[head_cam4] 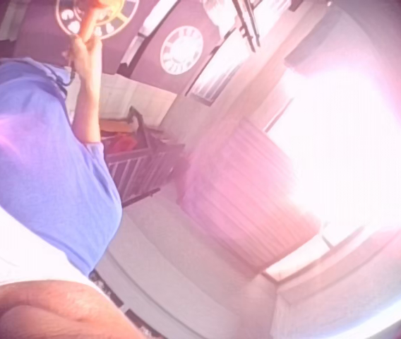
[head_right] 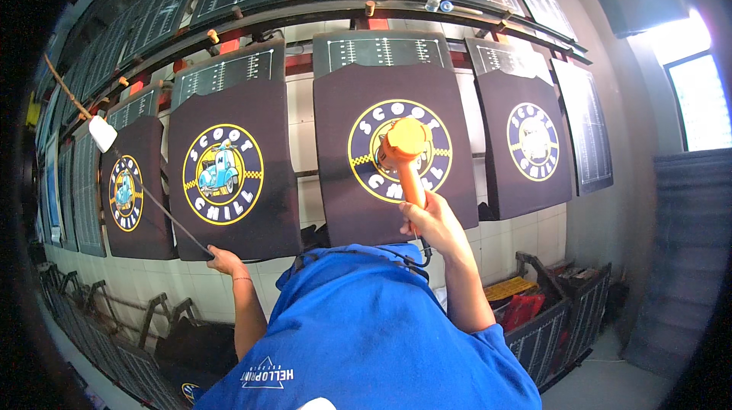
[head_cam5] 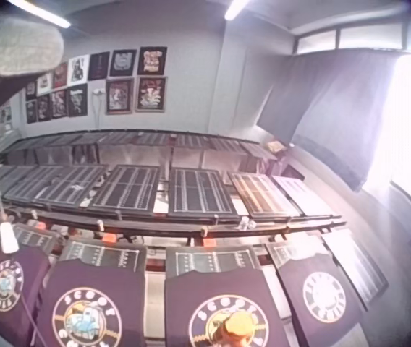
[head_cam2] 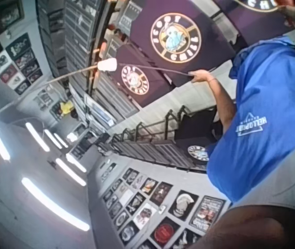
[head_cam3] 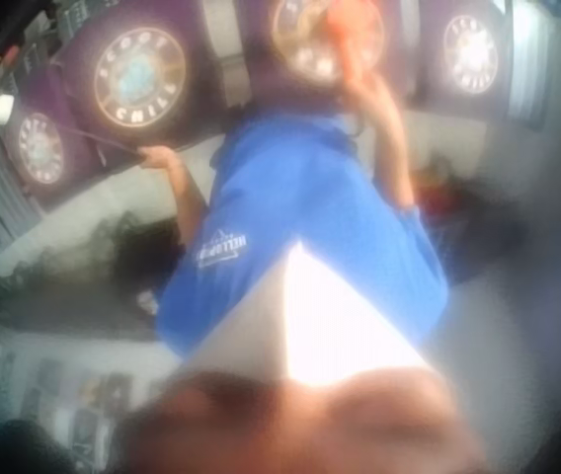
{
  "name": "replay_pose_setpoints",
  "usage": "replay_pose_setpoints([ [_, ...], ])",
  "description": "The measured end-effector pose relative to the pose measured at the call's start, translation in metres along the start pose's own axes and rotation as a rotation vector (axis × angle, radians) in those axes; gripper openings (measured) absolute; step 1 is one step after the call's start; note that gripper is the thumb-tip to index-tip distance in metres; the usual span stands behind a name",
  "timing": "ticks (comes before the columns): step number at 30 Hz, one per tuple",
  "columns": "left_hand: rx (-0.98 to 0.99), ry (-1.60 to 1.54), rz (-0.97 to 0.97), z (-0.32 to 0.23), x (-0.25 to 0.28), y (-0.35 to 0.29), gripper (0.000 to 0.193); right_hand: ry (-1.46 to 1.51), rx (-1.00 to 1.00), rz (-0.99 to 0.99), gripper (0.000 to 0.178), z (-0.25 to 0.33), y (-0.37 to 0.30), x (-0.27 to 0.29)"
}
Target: The person uses a heat gun to dry the ink on several t-shirts that are mounted on a screen-printing rack, moving the tool across each printed design by hand.
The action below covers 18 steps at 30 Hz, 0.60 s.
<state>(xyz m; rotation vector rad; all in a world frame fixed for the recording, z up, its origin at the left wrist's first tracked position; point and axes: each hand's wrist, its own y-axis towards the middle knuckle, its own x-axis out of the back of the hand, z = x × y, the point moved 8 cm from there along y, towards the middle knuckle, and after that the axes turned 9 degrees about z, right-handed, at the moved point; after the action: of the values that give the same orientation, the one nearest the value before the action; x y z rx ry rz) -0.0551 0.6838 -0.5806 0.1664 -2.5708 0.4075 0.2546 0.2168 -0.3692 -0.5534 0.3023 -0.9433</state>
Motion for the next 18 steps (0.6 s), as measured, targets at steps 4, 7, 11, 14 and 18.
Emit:
replay_pose_setpoints([
  [4, 0.0, 0.016, -0.004, 0.002, 0.0, 0.002, 0.074, 0.086, -0.025, -0.014, 0.023, 0.006, 0.0, 0.001],
  [7, -0.011, 0.005, 0.001, 0.001, -0.001, 0.001, 0.073, -0.008, -0.012, 0.034, 0.023, 0.003, 0.005, -0.004],
  [11, 0.001, 0.006, 0.009, -0.002, -0.001, -0.003, 0.072, 0.043, 0.003, 0.025, 0.022, 0.008, 0.007, -0.007],
  [14, -0.005, 0.004, 0.004, 0.001, 0.0, 0.002, 0.072, 0.025, -0.023, 0.015, 0.024, 0.014, 0.01, -0.005],
  [18, -0.006, 0.022, -0.004, -0.001, -0.001, -0.001, 0.073, 0.017, -0.002, 0.003, 0.025, 0.015, 0.016, -0.003],
])
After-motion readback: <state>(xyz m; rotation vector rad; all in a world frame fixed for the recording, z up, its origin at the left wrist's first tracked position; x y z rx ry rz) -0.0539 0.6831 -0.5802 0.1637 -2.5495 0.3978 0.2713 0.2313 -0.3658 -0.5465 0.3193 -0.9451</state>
